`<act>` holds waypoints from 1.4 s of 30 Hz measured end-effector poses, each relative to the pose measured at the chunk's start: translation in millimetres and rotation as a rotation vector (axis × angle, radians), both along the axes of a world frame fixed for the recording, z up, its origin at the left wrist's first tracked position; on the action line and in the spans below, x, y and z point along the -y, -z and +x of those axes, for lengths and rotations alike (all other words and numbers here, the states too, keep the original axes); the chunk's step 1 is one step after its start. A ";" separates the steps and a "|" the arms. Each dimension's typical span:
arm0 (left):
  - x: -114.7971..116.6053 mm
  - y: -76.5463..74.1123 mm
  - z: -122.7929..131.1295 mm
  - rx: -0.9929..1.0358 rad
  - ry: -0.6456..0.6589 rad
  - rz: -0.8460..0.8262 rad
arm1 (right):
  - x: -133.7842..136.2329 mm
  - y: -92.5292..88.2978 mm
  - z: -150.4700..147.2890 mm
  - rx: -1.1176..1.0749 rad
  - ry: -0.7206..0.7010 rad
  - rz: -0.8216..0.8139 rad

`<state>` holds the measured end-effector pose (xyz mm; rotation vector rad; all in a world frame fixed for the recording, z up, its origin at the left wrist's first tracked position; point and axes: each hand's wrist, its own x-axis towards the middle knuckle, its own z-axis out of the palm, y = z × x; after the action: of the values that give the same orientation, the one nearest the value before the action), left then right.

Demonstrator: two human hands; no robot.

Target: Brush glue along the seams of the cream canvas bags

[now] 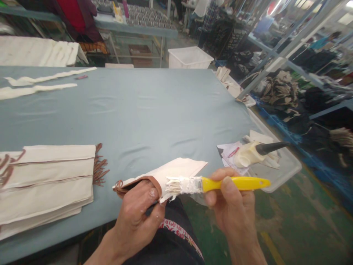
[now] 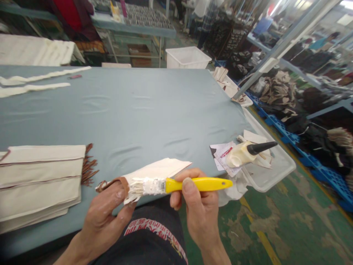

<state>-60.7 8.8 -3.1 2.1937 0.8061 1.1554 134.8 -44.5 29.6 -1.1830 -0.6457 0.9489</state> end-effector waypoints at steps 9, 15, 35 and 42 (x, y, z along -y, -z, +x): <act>1.7 0.7 4.4 -0.007 0.035 0.007 | 10.9 -3.2 -9.8 -0.074 0.020 -0.093; 5.2 5.5 4.9 -0.013 0.041 -0.019 | 19.6 14.2 2.8 0.018 -0.002 0.030; -4.1 -4.0 3.5 0.048 0.033 -0.079 | -2.5 26.5 42.3 0.095 -0.401 0.159; -6.8 -3.2 4.9 0.010 0.043 -0.067 | -6.0 20.5 53.9 0.110 -0.401 0.170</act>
<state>-55.8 15.6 0.1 2.1389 0.7781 1.1022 188.7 -38.5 9.1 -0.9760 -1.0585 1.1423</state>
